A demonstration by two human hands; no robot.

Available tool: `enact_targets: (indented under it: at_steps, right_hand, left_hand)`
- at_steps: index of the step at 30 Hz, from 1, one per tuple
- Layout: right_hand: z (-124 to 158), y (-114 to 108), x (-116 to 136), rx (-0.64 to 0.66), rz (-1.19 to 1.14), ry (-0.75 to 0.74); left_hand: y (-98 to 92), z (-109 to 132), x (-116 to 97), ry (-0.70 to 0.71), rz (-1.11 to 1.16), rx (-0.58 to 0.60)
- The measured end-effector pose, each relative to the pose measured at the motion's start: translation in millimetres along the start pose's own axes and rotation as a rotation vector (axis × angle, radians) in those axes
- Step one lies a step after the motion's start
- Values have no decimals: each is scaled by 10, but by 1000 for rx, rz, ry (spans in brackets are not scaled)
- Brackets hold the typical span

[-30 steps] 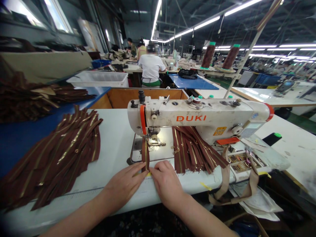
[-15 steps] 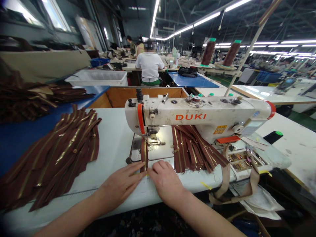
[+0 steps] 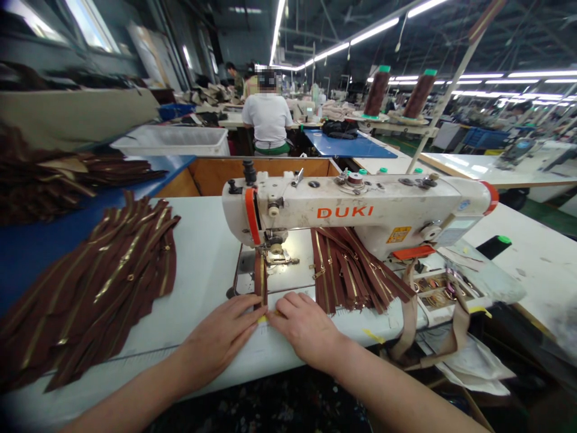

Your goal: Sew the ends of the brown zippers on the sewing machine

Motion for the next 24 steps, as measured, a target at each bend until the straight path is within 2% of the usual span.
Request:
enact_targets:
  at_steps: [4,8,13,24]
  right_hand:
    - [-48,6,-123,-105,-232,40]
    - [-263,61,-244,-259,-325,227]
    - [-494,140,-234,-241,-252,260]
    - [-512,162,-197,-207,-180,246]
  left_hand:
    - [5,20,0,33,-42,-17]
    - [6,27,-4,36,-69,-10]
    - [1,29,-16,33,-101,-9]
    - [39,67,12,10,-105,7]
Point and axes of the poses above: each hand's wrist, its own z-axis away from the middle knuckle, its own y-axis out of the palm, x = y × z, the point moved 2 cm from there along -z, towards the middle knuckle, and after that the axes turned 5 degrees about z, right-handed, at the moved point
